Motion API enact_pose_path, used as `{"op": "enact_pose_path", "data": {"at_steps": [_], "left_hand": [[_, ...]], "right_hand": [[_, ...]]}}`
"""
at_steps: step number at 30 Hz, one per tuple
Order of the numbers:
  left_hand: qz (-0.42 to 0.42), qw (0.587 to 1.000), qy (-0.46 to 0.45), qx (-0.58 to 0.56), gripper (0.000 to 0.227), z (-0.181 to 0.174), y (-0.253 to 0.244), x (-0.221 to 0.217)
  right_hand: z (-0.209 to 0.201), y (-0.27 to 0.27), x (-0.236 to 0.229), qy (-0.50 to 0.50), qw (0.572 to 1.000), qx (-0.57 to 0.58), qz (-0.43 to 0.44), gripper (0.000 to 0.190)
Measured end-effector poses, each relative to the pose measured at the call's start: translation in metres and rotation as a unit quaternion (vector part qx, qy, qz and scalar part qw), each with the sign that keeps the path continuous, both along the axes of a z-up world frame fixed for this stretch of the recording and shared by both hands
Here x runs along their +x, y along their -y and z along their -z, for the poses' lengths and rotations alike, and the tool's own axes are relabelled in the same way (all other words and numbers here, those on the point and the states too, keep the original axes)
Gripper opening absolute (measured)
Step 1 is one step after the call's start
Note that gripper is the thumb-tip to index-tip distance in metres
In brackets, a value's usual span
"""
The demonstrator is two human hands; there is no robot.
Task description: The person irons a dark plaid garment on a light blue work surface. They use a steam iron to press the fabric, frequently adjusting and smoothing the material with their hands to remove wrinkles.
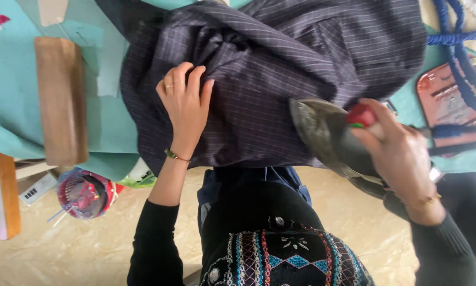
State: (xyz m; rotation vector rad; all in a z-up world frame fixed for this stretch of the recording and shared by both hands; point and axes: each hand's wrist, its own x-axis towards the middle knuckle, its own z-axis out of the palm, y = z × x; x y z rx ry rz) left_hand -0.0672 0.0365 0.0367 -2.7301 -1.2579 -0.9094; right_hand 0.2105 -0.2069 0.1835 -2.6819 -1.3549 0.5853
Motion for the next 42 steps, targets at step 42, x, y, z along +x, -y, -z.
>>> {"op": "enact_pose_path", "data": {"at_steps": [42], "left_hand": [[0.297,0.911,-0.052,-0.282,0.029,0.021,-0.143,0.026]], "right_hand": [[0.044,-0.144,-0.079,0.143,0.945,0.137,-0.259,0.049]]}}
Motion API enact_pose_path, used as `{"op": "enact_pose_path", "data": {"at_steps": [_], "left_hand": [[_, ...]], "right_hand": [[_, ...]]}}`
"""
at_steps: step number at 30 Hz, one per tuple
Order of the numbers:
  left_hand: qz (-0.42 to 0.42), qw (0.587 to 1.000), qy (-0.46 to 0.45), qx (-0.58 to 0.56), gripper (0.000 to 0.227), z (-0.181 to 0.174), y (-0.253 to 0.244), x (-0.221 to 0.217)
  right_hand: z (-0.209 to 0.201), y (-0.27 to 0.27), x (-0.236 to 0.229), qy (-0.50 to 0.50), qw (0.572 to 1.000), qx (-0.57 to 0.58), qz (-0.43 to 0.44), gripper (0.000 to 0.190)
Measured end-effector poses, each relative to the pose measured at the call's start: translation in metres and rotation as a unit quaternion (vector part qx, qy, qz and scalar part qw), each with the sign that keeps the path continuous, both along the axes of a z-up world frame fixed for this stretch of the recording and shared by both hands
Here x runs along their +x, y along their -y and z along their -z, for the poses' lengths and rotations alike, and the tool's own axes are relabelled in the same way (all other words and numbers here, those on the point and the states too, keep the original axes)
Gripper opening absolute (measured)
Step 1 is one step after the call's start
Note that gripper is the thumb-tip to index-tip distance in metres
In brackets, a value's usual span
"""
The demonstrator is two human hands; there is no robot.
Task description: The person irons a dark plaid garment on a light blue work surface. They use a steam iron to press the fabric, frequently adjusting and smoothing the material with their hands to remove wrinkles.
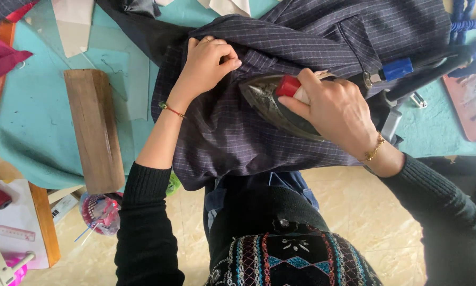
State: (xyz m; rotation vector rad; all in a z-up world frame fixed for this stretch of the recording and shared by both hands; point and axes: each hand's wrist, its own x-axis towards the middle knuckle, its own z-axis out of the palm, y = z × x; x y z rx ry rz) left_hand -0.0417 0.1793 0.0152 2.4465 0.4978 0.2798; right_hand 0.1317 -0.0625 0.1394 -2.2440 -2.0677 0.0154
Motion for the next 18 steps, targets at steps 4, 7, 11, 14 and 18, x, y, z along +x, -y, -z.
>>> {"op": "enact_pose_path", "data": {"at_steps": [4,7,11,14,18], "left_hand": [[0.014,1.0,-0.013,-0.014,0.039,-0.003,-0.003,0.003],[0.013,0.997,-0.048,-0.054,0.033,-0.015,-0.006,-0.002],[-0.018,0.987,0.087,-0.137,0.015,-0.039,-0.006,-0.023],[-0.079,0.973,0.153,-0.153,0.009,-0.06,0.008,-0.055],[-0.223,0.949,0.192,-0.112,0.009,-0.056,0.023,-0.112]], "right_hand": [[-0.001,-0.003,0.0,-0.001,1.0,0.001,0.01,0.052],[-0.006,0.001,-0.002,0.026,0.998,0.002,-0.056,0.053],[-0.005,0.007,-0.003,-0.021,1.0,-0.01,0.013,0.047],[-0.004,0.013,-0.005,0.003,1.0,-0.02,0.019,0.049],[-0.006,0.034,-0.014,-0.022,0.999,-0.017,-0.02,0.051]]}}
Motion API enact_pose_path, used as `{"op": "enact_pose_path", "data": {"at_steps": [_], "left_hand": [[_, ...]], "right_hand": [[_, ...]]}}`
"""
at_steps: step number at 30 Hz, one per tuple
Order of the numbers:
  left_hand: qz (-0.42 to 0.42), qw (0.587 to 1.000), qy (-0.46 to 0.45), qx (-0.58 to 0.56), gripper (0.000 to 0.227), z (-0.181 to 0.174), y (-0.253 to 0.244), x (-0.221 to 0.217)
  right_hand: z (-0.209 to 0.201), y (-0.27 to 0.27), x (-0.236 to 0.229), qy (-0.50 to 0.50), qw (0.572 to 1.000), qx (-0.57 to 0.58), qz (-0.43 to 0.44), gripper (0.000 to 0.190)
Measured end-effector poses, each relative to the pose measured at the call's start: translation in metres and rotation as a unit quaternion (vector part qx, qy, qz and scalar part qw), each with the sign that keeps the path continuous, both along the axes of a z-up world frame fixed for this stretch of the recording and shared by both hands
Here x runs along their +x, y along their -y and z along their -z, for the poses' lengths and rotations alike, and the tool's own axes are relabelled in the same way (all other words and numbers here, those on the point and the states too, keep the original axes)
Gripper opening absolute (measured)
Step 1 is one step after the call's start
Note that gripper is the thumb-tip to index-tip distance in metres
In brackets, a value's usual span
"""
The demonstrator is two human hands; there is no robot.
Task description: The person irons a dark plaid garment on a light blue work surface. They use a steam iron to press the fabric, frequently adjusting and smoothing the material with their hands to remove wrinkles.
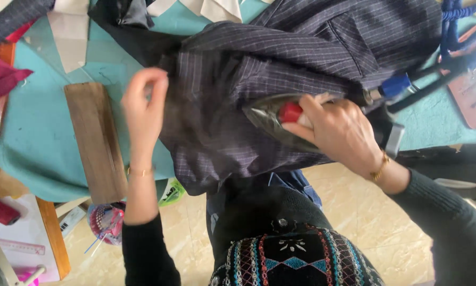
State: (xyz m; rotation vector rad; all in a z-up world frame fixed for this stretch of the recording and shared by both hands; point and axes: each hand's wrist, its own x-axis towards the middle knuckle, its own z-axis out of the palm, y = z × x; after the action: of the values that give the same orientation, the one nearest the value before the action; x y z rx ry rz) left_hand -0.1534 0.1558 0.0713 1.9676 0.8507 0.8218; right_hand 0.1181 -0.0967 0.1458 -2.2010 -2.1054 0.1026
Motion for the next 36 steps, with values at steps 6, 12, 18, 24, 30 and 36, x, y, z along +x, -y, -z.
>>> {"op": "enact_pose_path", "data": {"at_steps": [6,12,18,24,30,36], "left_hand": [[-0.162,0.984,-0.071,0.004,0.019,0.042,0.076,-0.094],[-0.202,0.979,-0.007,-0.003,0.008,0.046,0.098,-0.061],[-0.101,0.994,0.0,0.035,0.009,-0.002,0.092,0.016],[-0.198,0.978,-0.058,0.033,0.014,0.019,0.101,-0.036],[-0.177,0.984,-0.03,-0.013,0.011,0.024,0.109,-0.03],[-0.205,0.976,-0.074,-0.014,0.016,0.028,0.118,-0.058]], "right_hand": [[-0.007,0.042,-0.002,-0.034,0.995,-0.028,0.091,0.043],[0.005,-0.002,0.025,0.056,0.994,0.012,0.098,0.054],[0.005,-0.017,0.011,0.078,0.996,0.017,0.045,0.056],[0.011,0.019,0.01,0.026,0.996,0.015,0.085,0.049],[0.024,-0.016,0.033,0.058,0.99,0.048,0.116,0.061],[0.015,-0.028,0.043,-0.002,0.98,-0.015,0.197,0.049]]}}
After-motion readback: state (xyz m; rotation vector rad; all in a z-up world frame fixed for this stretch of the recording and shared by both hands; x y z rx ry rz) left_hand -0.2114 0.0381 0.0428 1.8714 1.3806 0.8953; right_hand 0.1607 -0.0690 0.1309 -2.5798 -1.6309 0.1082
